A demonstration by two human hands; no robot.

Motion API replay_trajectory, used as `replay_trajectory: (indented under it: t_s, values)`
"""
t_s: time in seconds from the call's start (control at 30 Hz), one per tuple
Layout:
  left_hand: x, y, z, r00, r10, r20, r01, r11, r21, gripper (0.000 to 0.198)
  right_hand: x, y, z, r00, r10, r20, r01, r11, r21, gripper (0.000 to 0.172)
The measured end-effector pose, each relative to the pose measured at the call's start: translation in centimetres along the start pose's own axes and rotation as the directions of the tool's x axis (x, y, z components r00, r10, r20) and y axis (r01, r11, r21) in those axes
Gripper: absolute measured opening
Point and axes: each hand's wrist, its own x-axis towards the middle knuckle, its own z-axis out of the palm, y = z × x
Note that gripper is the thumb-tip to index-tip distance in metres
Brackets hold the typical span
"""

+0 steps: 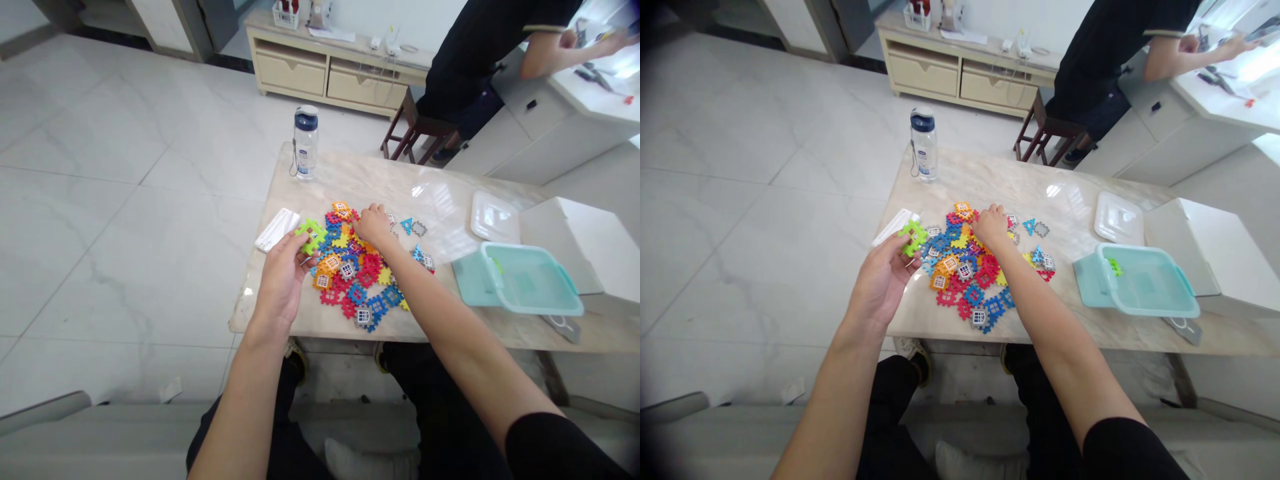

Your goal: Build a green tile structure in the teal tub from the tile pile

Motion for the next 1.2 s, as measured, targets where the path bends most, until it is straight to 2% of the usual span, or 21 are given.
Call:
replay_trajectory:
  t_s: [0.17, 0.47, 0.63, 0.73, 0.8, 0.87, 0.93, 0.97, 1.03, 1.1, 1.13, 1.2]
  values:
    - [0.1, 0.3, -0.3, 1.0, 0.004, 0.023, -0.004, 1.0, 0.028, 0.027, 1.2, -0.2, 1.4, 0.995, 0.084, 0.061, -0.085, 0.996, 0.009, 0.067]
    - [-0.3, 0.8, -0.7, 1.0, 0.015, 0.019, -0.015, 1.0, 0.021, 0.024, 0.5, 0.4, 1.2, 0.99, 0.137, 0.037, -0.137, 0.991, -0.006, 0.065]
    - [-0.5, 0.8, -0.6, 1.0, 0.005, 0.024, -0.006, 1.0, 0.019, 0.027, -1.0, 1.4, 0.1, 0.991, 0.119, -0.058, -0.121, 0.992, -0.034, 0.063]
    - [-0.5, 0.5, -0.4, 0.999, 0.009, 0.047, -0.011, 0.999, 0.041, 0.026, -2.1, 2.3, -1.3, 0.987, 0.107, -0.122, -0.111, 0.994, -0.023, 0.055]
    - [-0.5, 0.2, -0.3, 0.998, 0.01, 0.066, -0.015, 0.997, 0.079, 0.027, -3.1, 3.1, -2.7, 0.979, 0.111, -0.171, -0.106, 0.994, 0.038, 0.05]
    - [-0.4, -0.1, 0.0, 0.997, 0.011, 0.078, -0.021, 0.991, 0.129, 0.03, -4.5, 3.9, -4.3, 0.965, 0.154, -0.213, -0.116, 0.977, 0.178, 0.051]
    - [-0.5, -0.5, 0.3, 0.997, 0.014, 0.079, -0.028, 0.983, 0.18, 0.035, -6.3, 4.4, -5.7, 0.952, 0.23, -0.2, -0.127, 0.897, 0.424, 0.054]
    - [-0.6, -0.7, 0.5, 0.997, 0.014, 0.081, -0.03, 0.979, 0.203, 0.037, -7.2, 4.6, -6.3, 0.951, 0.263, -0.16, -0.128, 0.812, 0.569, 0.054]
    - [-0.7, -1.2, 0.9, 0.996, 0.008, 0.094, -0.031, 0.968, 0.248, 0.04, -9.0, 4.8, -6.7, 0.96, 0.279, -0.028, -0.138, 0.556, 0.82, 0.045]
    - [-0.8, -1.9, 1.2, 0.994, -0.001, 0.109, -0.031, 0.955, 0.296, 0.039, -10.5, 4.7, -6.4, 0.961, 0.253, 0.109, -0.185, 0.298, 0.937, 0.033]
    - [-0.8, -2.2, 1.4, 0.993, -0.003, 0.115, -0.034, 0.947, 0.319, 0.038, -11.2, 4.7, -6.1, 0.954, 0.255, 0.158, -0.214, 0.21, 0.954, 0.03]
    - [-0.8, -2.8, 1.5, 0.992, 0.004, 0.125, -0.048, 0.934, 0.355, 0.037, -12.1, 4.7, -5.5, 0.935, 0.297, 0.195, -0.239, 0.121, 0.963, 0.031]
